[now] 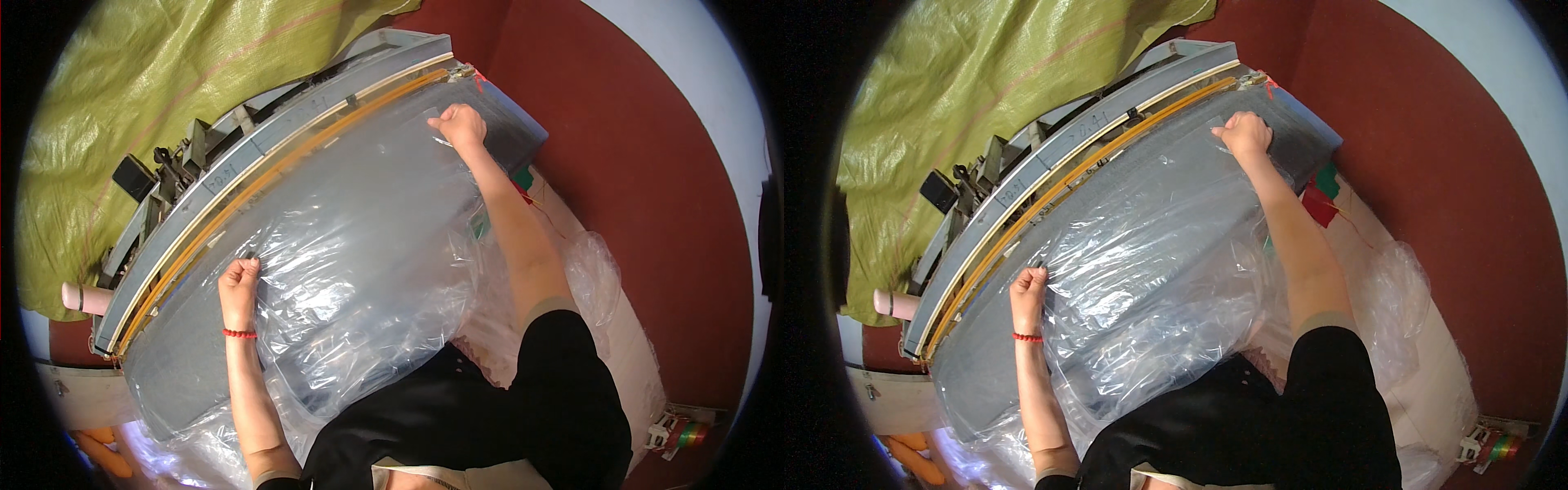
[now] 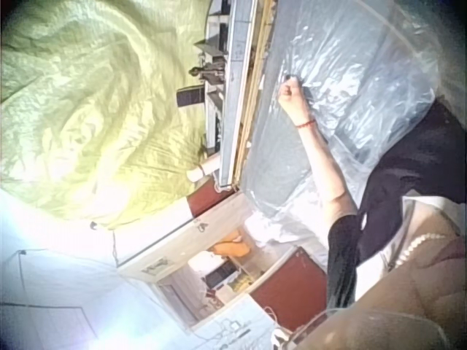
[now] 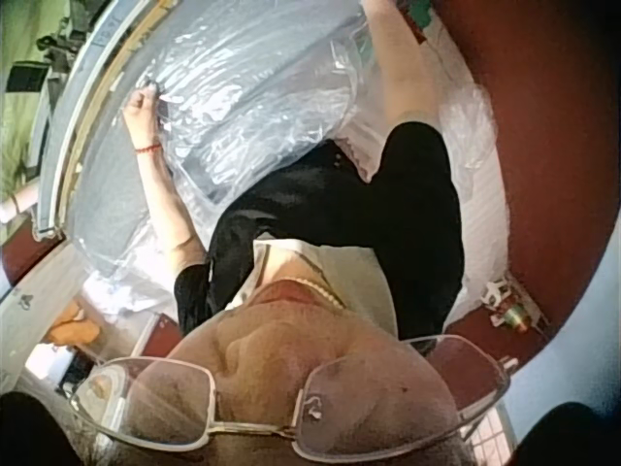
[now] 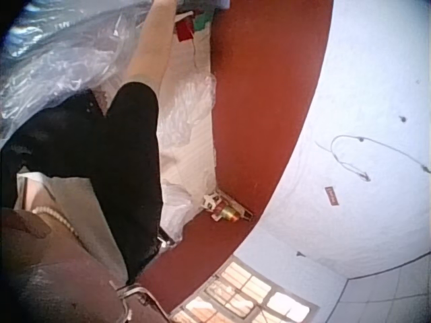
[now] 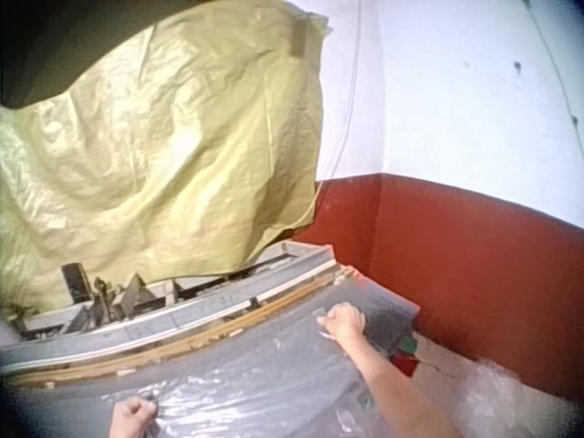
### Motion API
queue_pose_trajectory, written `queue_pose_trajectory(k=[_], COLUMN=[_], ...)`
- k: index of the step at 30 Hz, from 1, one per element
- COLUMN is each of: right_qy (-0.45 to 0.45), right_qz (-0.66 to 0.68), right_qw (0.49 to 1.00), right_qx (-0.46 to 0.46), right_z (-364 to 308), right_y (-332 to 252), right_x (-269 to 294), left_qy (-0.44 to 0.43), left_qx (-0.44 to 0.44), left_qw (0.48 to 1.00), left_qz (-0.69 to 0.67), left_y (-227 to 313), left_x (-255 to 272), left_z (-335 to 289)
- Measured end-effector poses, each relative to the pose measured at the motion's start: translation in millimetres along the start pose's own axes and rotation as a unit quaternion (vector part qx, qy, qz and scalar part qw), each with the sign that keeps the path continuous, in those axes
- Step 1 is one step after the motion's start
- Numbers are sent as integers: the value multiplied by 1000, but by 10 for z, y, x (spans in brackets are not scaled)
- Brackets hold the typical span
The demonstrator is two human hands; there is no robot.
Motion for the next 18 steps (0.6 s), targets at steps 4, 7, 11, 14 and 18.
queue_pose_trajectory(k=[4,7,11,14,18], right_qy=[53,53,66,14,153], right_qz=[9,-7,-28,-53,-164], right_qw=[998,998,997,996,969], right_qx=[-15,-39,-40,-64,103], right_z=[90,102,44,71,159], right_y=[65,38,-79,-206,21], right_x=[-94,-119,-124,-250,-495], left_qy=[3,-8,-9,-16,-311], left_qx=[-10,2,-4,-8,131], left_qw=[1000,1000,999,997,937], left_qz=[-4,-28,-48,-78,-86], left_y=[8,10,8,161,722], left_x=[-21,-6,28,68,-26], left_z=[8,-3,0,-157,-741])
Point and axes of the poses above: each hand's wrist, its own z-axis towards the middle knuckle, its own x-axis out of the back of the hand, y = z × x, the point moved 1 cm from there along z, towards the middle knuckle, and after that the axes turned 12 degrees about -y, right-handed, at the moved point
